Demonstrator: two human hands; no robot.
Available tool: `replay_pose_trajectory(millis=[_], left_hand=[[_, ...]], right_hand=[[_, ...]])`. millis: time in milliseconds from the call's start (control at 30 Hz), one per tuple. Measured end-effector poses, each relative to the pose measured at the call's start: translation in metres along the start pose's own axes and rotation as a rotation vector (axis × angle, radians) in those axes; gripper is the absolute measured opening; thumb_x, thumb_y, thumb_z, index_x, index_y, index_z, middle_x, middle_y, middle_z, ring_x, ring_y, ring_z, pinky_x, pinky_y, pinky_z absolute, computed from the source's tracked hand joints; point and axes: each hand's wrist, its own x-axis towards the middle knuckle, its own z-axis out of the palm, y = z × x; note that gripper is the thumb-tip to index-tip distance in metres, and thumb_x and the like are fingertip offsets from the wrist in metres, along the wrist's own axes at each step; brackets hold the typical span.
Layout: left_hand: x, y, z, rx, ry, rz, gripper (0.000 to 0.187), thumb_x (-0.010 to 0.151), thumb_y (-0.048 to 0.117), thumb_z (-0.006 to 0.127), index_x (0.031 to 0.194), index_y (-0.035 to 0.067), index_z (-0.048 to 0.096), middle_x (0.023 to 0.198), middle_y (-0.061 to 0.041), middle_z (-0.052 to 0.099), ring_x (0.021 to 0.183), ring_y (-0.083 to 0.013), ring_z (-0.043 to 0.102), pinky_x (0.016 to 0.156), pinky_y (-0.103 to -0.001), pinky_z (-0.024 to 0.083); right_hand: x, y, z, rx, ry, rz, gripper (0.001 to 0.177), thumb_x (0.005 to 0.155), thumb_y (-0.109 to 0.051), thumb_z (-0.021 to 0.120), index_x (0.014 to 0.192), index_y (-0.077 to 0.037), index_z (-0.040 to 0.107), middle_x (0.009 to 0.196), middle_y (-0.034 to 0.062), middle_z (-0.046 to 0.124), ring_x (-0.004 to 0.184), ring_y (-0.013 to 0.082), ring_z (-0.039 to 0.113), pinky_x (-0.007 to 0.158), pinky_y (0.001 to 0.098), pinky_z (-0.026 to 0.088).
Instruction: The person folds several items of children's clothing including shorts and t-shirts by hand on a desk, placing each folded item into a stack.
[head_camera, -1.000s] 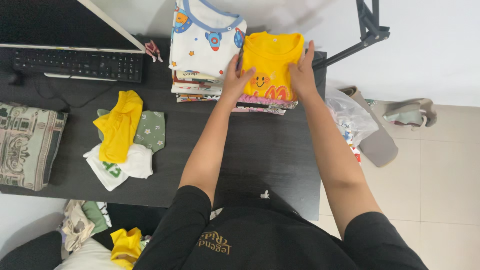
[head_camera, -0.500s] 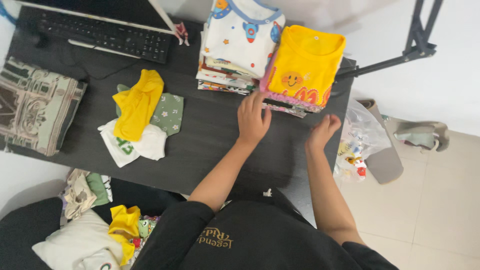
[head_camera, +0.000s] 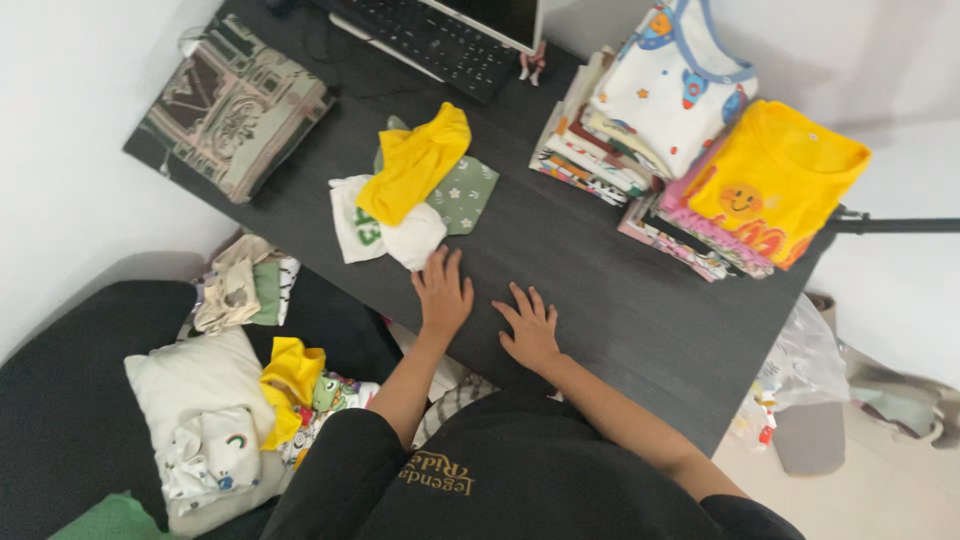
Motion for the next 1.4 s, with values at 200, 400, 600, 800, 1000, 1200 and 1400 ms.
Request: replay_pose_trajectory(millis=[200,400,600,800,1000,1200,1400], left_hand=[[0.112,-0.091,-0.041,-0.089,0.292,-0.292,0.078,0.088,0.038,0.072,0.15,0.0,0.041,0.149,-0.02,0.041,0.14,-0.042,0.035,0.107,-0.069,0.027],[0.158,-0.092,-0.055,-0.03,0.191,-0.29,0.023,0.094,0.03,0.068,0.108,0.012,0.07,0.124,-0.004,0.065,0.128,-0.0302,0.052,0.11,-0.067,0.026],[0.205,-0.052,-0.094,-0.786,0.329,-0.112,0.028,0.115,0.027,0.049,0.107,0.003,0.06,0.09,-0.008,0.064,0.08,-0.0242,0.066,0.078,-0.038,0.054],[0.208,0.024,-0.178,-1.727,-0.497,-0.182,0.033,0.102,0.033,0.058,0.125,0.009,0.062,0.088,-0.001,0.068,0.065,-0.0065,0.064,0.047,-0.022,0.043],[0.193,0.073,-0.193,-1.302,-1.162,0.31,0.058,0.097,0.034,0.072,0.144,0.002,0.061,0.103,-0.003,0.073,0.073,-0.0068,0.061,0.054,-0.025,0.045],[0.176,0.115,-0.21,-0.531,-0.846,0.7,0.04,0.076,0.022,0.082,0.113,0.008,0.074,0.102,-0.006,0.076,0.095,-0.0235,0.073,0.083,-0.038,0.057],[0.107,0.126,-0.222,-0.311,-0.22,0.759,0.024,0.075,0.021,0.082,0.093,0.011,0.07,0.089,-0.003,0.069,0.093,-0.0277,0.065,0.079,-0.045,0.048]], right_hand=[[0.018,-0.029,-0.004,-0.07,-0.07,0.055,0.069,0.087,-0.031,0.069,0.15,-0.037,0.041,0.17,0.0048,0.009,0.155,0.0419,0.002,0.113,0.0774,0.01],[0.02,-0.011,-0.004,-0.007,-0.078,0.031,0.059,0.085,-0.03,0.071,0.141,-0.031,0.052,0.167,0.0049,0.022,0.154,0.0378,0.012,0.117,0.068,0.016],[0.037,0.015,-0.029,0.604,0.159,-0.008,0.039,0.095,-0.019,0.065,0.134,-0.017,0.063,0.138,0.0095,0.062,0.125,0.0253,0.063,0.108,0.0331,0.05],[0.032,-0.012,-0.11,1.197,0.522,-0.152,0.049,0.102,-0.017,0.067,0.147,-0.007,0.052,0.142,0.0049,0.054,0.131,0.0185,0.051,0.112,0.0328,0.043],[-0.009,-0.031,-0.202,0.884,0.513,-0.608,0.101,0.079,-0.017,0.081,0.157,-0.008,0.018,0.159,0.0029,0.035,0.146,0.0177,0.033,0.117,0.0332,0.029],[-0.032,0.019,-0.214,0.407,0.355,0.006,0.036,0.08,-0.015,0.082,0.112,-0.01,0.068,0.102,0.0028,0.07,0.1,0.0231,0.069,0.095,0.0394,0.052],[-0.093,0.049,-0.196,-0.254,1.065,-0.269,0.034,0.07,-0.004,0.084,0.095,-0.012,0.062,0.098,0.0052,0.063,0.104,0.0283,0.062,0.11,0.0524,0.039]])
